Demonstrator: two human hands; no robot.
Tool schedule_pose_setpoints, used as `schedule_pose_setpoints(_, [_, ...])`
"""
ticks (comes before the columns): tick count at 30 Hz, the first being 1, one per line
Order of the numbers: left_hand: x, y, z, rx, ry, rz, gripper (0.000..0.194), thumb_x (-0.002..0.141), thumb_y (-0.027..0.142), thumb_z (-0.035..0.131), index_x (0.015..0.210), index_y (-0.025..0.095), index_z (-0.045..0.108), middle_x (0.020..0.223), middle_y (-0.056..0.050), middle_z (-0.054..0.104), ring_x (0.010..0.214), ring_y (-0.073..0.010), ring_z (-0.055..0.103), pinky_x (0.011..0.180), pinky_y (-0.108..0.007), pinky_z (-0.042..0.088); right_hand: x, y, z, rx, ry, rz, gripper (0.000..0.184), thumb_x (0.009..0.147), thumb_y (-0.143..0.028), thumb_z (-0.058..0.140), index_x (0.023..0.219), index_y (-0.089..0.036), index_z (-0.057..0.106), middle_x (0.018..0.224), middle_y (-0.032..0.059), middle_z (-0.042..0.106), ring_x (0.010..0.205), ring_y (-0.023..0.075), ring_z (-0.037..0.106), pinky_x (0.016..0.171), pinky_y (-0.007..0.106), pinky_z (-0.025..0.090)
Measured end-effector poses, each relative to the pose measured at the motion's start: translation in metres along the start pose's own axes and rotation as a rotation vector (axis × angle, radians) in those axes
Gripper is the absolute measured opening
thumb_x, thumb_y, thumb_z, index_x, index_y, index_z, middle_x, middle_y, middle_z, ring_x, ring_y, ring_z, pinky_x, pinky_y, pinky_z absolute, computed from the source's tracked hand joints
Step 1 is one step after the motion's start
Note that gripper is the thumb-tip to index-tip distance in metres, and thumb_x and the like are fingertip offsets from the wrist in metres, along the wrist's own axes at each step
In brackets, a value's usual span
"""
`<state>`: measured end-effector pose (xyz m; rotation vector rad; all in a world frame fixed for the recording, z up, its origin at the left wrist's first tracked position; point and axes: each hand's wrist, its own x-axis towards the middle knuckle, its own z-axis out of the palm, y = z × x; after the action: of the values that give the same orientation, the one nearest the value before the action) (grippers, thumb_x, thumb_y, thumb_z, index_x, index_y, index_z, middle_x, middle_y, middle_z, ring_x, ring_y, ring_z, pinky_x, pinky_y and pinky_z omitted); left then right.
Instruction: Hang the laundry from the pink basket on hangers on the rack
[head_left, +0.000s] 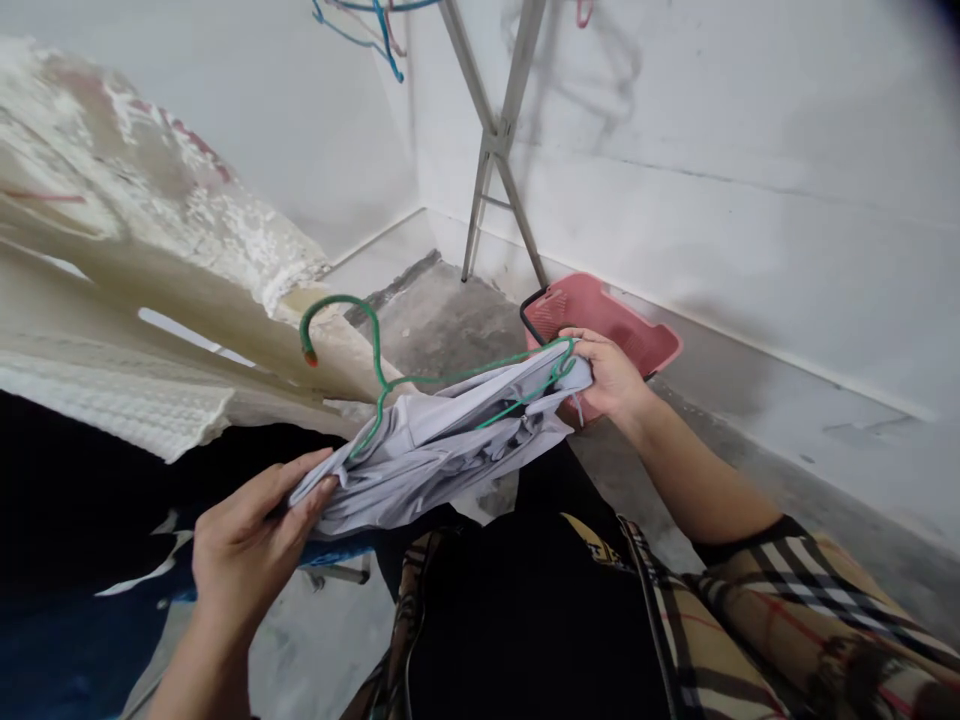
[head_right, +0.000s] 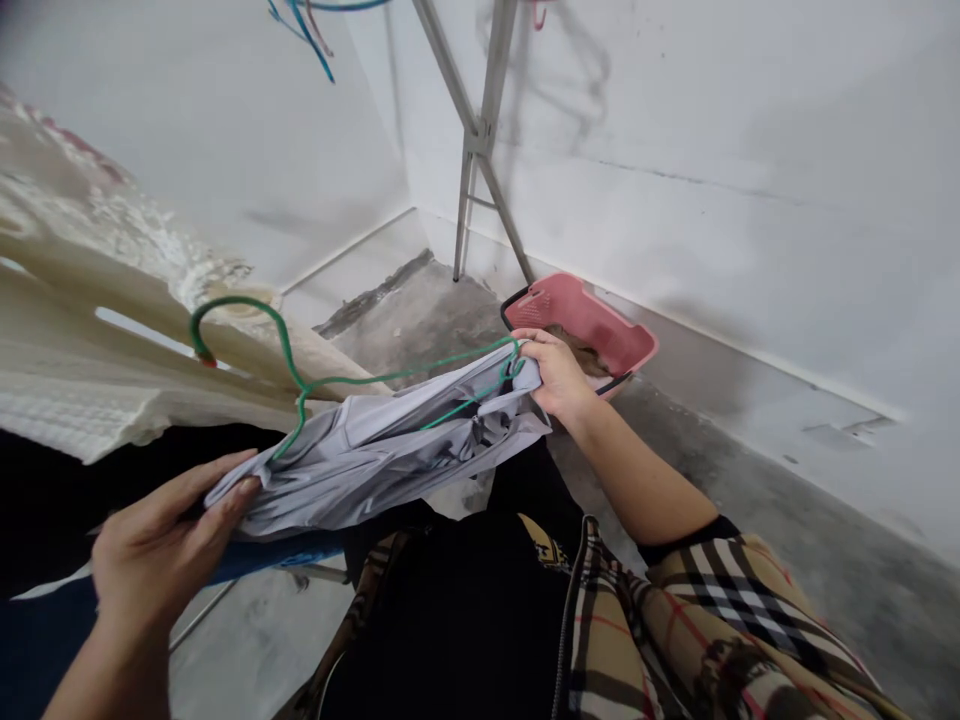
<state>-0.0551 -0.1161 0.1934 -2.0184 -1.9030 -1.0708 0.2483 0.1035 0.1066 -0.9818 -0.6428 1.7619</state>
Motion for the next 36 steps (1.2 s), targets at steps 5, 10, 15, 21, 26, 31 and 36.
schedule_pose_setpoints(5, [-0.012,-0.003,-0.003,0.083,-0.008,0.078,0.034,0.081,0.02,0.07,0.112,0.034,0.07,0.08,0.006,0.071,0.061,-0.0087,0.065,0.057,-0.018,0.05,-0.008,-0.013,0.01,-0.114,-0.007,-0.061,0.026,0.05,-0.012,0.066,0.075,-0.018,0.061,0.059,-0.0043,0.058,0.053,0.0105,0.054,0.049,0.021,0.044])
schedule_pose_setpoints(10, [-0.026,-0.012,0.01,0.327,-0.174,0.224,0.033,0.089,0.02,0.061,0.119,0.03,0.067,0.089,0.002,0.073,0.071,-0.0084,0.067,0.06,-0.016,0.047,-0.024,-0.02,0.02,-0.208,-0.022,-0.304,0.022,0.055,-0.012,0.067,0.075,-0.019,0.06,0.064,-0.0056,0.057,0.055,0.0079,0.052,0.049,0.019,0.04])
schedule_pose_setpoints(15, [-0.025,-0.013,0.026,0.284,0.013,-0.039,0.021,0.086,0.028,0.065,0.106,0.026,0.072,0.074,0.003,0.069,0.063,-0.008,0.063,0.054,-0.016,0.043,-0.077,-0.053,0.016,-0.84,-0.675,-0.376,0.016,0.072,-0.02,0.07,0.089,-0.021,0.07,0.077,-0.0002,0.066,0.065,0.0108,0.059,0.06,0.023,0.048])
schedule_pose_setpoints(21, [-0.012,-0.013,0.03,-0.134,0.231,-0.263,0.02,0.078,0.029,0.071,0.097,0.024,0.073,0.079,0.001,0.071,0.066,-0.0116,0.063,0.06,-0.021,0.049,-0.077,-0.084,0.015,-1.219,-0.442,-0.996,0.037,0.08,-0.03,0.068,0.117,-0.028,0.065,0.122,0.0059,0.063,0.119,0.0247,0.055,0.104,0.043,0.042])
schedule_pose_setpoints(26, [0.011,-0.007,0.028,-0.223,0.253,-0.176,0.018,0.075,0.029,0.074,0.092,0.022,0.075,0.079,0.0,0.073,0.067,-0.0135,0.066,0.062,-0.023,0.053,-0.051,-0.102,0.02,-1.342,-0.451,-1.033,0.039,0.079,-0.044,0.068,0.114,-0.028,0.067,0.11,0.0049,0.069,0.104,0.0245,0.063,0.092,0.038,0.047])
schedule_pose_setpoints(31, [0.041,0.001,0.03,-0.254,0.272,-0.117,0.018,0.075,0.032,0.075,0.089,0.021,0.075,0.08,-0.001,0.074,0.071,-0.0135,0.067,0.067,-0.024,0.053,-0.061,-0.126,0.02,-1.395,-0.559,-1.051,0.023,0.086,-0.046,0.058,0.084,-0.029,0.074,0.063,-0.0011,0.07,0.051,0.0111,0.059,0.05,0.024,0.04])
schedule_pose_setpoints(36, [0.063,-0.01,0.045,-0.484,0.339,-0.112,0.039,0.082,0.043,0.067,0.116,0.022,0.066,0.105,-0.007,0.071,0.096,-0.018,0.066,0.086,-0.031,0.052,-0.093,-0.145,0.0,-1.533,-0.145,-1.31,0.028,0.09,-0.052,0.051,0.09,-0.032,0.071,0.066,0.0022,0.072,0.053,0.0126,0.063,0.044,0.025,0.036])
